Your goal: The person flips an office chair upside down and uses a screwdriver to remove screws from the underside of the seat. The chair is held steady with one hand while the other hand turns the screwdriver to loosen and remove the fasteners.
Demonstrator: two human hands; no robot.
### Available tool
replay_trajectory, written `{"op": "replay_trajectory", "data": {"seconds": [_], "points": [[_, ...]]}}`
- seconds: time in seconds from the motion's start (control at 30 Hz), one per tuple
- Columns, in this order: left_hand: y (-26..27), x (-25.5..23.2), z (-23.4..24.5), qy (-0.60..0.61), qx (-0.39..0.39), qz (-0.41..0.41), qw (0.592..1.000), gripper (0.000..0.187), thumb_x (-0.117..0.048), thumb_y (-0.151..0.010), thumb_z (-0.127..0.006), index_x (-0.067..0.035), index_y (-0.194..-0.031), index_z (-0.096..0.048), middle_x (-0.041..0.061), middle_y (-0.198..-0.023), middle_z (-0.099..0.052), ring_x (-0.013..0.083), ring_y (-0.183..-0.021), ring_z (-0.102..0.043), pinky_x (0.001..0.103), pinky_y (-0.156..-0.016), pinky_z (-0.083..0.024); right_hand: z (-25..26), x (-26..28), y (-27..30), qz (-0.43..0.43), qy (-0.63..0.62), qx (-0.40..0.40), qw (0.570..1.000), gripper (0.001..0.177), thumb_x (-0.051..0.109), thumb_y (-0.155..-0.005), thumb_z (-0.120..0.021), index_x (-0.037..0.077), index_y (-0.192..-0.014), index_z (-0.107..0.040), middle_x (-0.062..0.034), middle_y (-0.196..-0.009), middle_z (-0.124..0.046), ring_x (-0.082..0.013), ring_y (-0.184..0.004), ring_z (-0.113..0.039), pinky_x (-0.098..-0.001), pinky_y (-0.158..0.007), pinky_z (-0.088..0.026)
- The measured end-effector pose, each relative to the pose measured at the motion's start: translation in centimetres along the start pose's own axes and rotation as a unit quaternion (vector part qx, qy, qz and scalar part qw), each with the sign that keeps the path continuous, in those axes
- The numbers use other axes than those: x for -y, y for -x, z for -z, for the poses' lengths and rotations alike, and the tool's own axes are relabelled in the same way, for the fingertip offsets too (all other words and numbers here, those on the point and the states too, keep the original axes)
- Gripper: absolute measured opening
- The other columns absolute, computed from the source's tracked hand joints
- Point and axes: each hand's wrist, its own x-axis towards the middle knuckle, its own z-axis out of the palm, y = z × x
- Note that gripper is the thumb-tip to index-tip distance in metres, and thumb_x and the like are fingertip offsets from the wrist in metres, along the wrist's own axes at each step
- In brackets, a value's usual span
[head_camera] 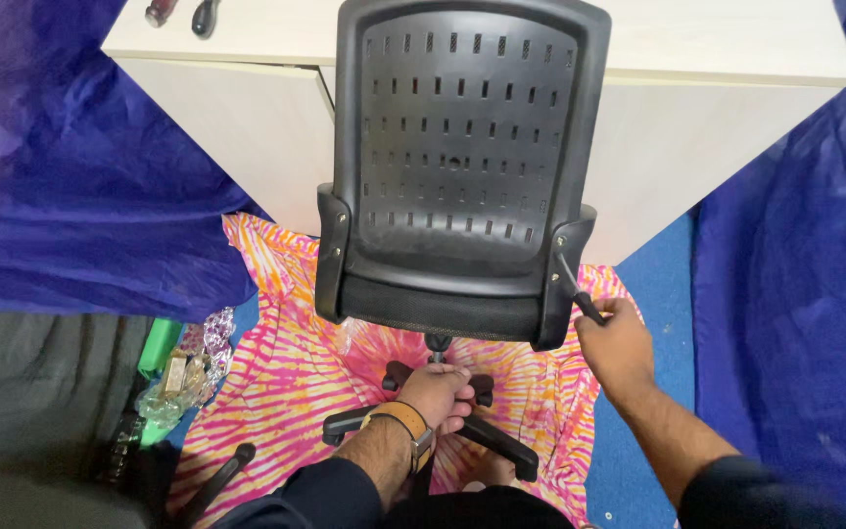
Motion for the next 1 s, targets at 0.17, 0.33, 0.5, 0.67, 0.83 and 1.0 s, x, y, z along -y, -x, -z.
{"op": "replay_trajectory", "data": {"seconds": [0.17, 0.33, 0.5, 0.67, 0.83, 1.0], "points": [[0.1, -0.3, 0.0, -0.026, 0.029, -0.004, 0.999, 0.028, -0.036, -0.096, -0.063, -0.019, -0.118, -0.070, -0.003, -0.091, -0.069, 0.0111, -0.072, -0.062, 0.029, -0.063, -0.053, 2.1, 1.1, 2.6, -0.089, 0.063, 0.056, 0.992, 0.039, 0.031, -0.083, -0.069, 0.008, -0.115, -0.070, -0.0179, -0.095, -0.077, -0.0332, -0.093, -0.074, -0.0448, -0.085, -0.055], [-0.2, -0.5, 0.1, -0.062, 0.069, 0.012, 0.996, 0.030, -0.035, -0.096, -0.063, -0.019, -0.121, -0.069, -0.002, -0.092, -0.069, 0.0118, -0.071, -0.060, 0.029, -0.063, -0.052, 2.4, 2.0, 2.9, -0.121, 0.058, 0.055, 0.989, 0.035, 0.030, -0.085, -0.066, 0.006, -0.108, -0.072, -0.0187, -0.094, -0.079, -0.0331, -0.093, -0.076, -0.0440, -0.086, -0.056], [-0.7, -2.3, 2.1, -0.091, 0.095, -0.003, 0.991, 0.029, -0.032, -0.096, -0.062, -0.018, -0.120, -0.067, -0.001, -0.090, -0.067, 0.0127, -0.070, -0.059, 0.030, -0.061, -0.051, 1.6, 3.0, 2.6, -0.136, 0.080, 0.030, 0.987, 0.031, 0.030, -0.086, -0.066, 0.006, -0.105, -0.073, -0.0209, -0.098, -0.076, -0.0374, -0.097, -0.073, -0.0469, -0.088, -0.055], [-1.6, -3.3, 4.8, -0.112, 0.099, -0.017, 0.989, 0.032, -0.033, -0.096, -0.061, -0.014, -0.120, -0.068, -0.003, -0.090, -0.067, 0.0110, -0.072, -0.060, 0.029, -0.060, -0.052, 0.3, 2.8, 3.3, -0.124, 0.099, 0.014, 0.987, 0.034, 0.032, -0.087, -0.066, 0.006, -0.109, -0.072, -0.0214, -0.099, -0.076, -0.0377, -0.099, -0.073, -0.0469, -0.089, -0.055], [-1.6, -3.8, 5.9, -0.119, 0.094, -0.002, 0.988, 0.031, -0.033, -0.096, -0.062, -0.016, -0.122, -0.065, -0.002, -0.092, -0.069, 0.0119, -0.074, -0.061, 0.029, -0.062, -0.053, -0.4, 2.7, 3.9, -0.110, 0.112, 0.001, 0.988, 0.036, 0.033, -0.087, -0.066, 0.009, -0.114, -0.069, -0.0201, -0.099, -0.076, -0.0377, -0.099, -0.073, -0.0471, -0.089, -0.056], [-1.6, -4.3, 6.0, -0.123, 0.093, 0.007, 0.988, 0.030, -0.031, -0.097, -0.061, -0.015, -0.122, -0.065, -0.001, -0.091, -0.068, 0.0119, -0.073, -0.061, 0.029, -0.061, -0.052, 0.0, 3.8, 3.2, -0.097, 0.164, 0.029, 0.981, 0.035, 0.033, -0.089, -0.063, 0.011, -0.116, -0.069, -0.0202, -0.101, -0.076, -0.0388, -0.102, -0.071, -0.0483, -0.092, -0.055]]}}
